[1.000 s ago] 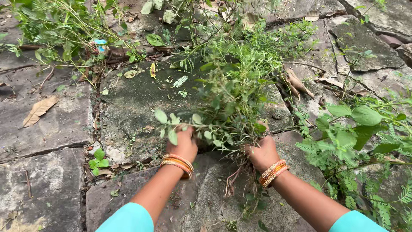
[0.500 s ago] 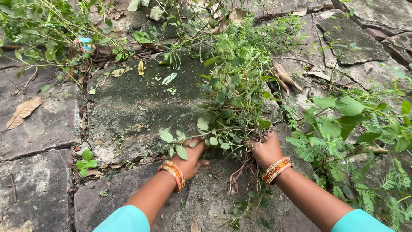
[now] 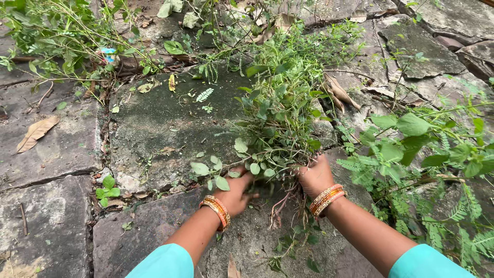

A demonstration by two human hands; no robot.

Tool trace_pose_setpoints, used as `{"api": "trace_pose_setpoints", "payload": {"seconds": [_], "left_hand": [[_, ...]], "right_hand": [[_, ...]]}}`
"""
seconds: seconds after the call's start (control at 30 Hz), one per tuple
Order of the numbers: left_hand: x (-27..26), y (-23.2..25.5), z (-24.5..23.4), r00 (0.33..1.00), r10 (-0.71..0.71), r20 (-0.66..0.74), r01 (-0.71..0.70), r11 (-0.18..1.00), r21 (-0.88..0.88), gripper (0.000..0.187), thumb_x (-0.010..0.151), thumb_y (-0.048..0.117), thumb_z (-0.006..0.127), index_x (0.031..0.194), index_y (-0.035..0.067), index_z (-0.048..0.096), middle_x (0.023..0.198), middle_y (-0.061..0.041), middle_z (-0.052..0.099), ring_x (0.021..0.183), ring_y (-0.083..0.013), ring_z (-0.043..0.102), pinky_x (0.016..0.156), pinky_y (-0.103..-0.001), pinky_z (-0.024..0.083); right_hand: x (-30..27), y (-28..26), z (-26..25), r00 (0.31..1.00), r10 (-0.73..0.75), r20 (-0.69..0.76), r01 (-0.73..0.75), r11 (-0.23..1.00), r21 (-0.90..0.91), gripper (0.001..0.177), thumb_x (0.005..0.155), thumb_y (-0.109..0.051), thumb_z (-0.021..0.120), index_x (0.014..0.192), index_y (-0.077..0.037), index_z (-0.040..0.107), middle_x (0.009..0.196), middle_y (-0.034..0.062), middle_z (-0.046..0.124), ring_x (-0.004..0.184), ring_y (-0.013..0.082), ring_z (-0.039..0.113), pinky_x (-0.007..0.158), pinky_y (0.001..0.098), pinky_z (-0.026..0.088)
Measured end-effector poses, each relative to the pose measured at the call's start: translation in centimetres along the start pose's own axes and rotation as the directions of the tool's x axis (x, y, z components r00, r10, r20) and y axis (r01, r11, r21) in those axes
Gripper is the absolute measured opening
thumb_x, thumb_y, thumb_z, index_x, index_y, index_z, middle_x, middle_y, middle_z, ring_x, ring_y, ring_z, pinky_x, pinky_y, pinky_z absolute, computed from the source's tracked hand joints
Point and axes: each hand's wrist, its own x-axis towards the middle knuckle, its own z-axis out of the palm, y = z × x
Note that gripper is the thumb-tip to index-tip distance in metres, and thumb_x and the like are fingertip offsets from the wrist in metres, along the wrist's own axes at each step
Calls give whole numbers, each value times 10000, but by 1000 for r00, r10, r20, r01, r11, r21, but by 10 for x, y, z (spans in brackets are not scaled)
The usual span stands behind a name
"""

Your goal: The person pulls weeds from between stone pavers by hand, gathering the uprooted plants into a pile.

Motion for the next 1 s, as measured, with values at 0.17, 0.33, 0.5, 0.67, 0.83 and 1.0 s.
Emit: {"api": "trace_pose_setpoints", "payload": {"seconds": [0.17, 0.33, 0.5, 0.67, 0.83, 1.0], "left_hand": [[9, -24, 13, 983, -176, -47, 175, 984, -23, 534, 768, 15, 569, 1289, 129, 608, 1265, -185, 651, 1132, -413, 641, 980, -465, 516], [45, -32, 12, 819, -526, -231, 484, 848, -214, 430, 985, 156, 540, 1414, 158, 557, 1057, -246, 687, 913, -421, 668, 825, -506, 535], [19, 11, 28, 590, -783, 196, 760, 456, -463, 413, 992, 242, 484, 1399, 193, 537, 976, -205, 720, 868, -337, 722, 756, -497, 573], [-16, 18, 73, 688, -726, 14, 677, 635, -372, 331, 883, 102, 671, 1210, 52, 667, 930, -112, 690, 794, -232, 632, 745, -421, 511], [-28, 86, 66, 769, -333, 546, 618, 167, -768, 383, 903, 299, 700, 1098, -25, 762, 966, -101, 721, 916, -243, 607, 844, -412, 453], [-35, 194, 28, 740, -47, 671, 673, 65, -737, 512, 773, 365, 756, 1223, 120, 748, 1218, 60, 782, 1186, -71, 660, 1050, -265, 409]], "right_hand": [[-1, 3, -3, 1000, 4, -7, -3, 997, 71, 437, 731, -39, 719, 1154, 32, 634, 1038, 137, 750, 897, 204, 702, 818, 353, 565], [-5, 0, -12, 996, 88, 2, -88, 994, 72, 422, 714, -21, 727, 1118, 57, 631, 996, 153, 747, 850, 220, 687, 774, 373, 568], [-25, -3, -24, 996, 81, 22, -84, 987, 138, 421, 735, 5, 671, 1150, 57, 626, 1032, 146, 745, 880, 199, 678, 797, 370, 563], [-64, -14, -33, 989, 148, 23, -149, 979, 141, 485, 724, 29, 645, 1208, -8, 633, 1071, 113, 753, 936, 201, 690, 839, 365, 563], [-113, 0, -48, 999, 36, 28, -43, 943, 330, 626, 708, 23, 696, 1301, -74, 517, 1161, 65, 717, 1072, 173, 659, 936, 334, 525], [-169, 32, -63, 997, 40, -69, -12, 930, 367, 789, 733, -16, 704, 1457, -80, 398, 1330, 127, 637, 1204, 211, 611, 1038, 371, 481]]}}
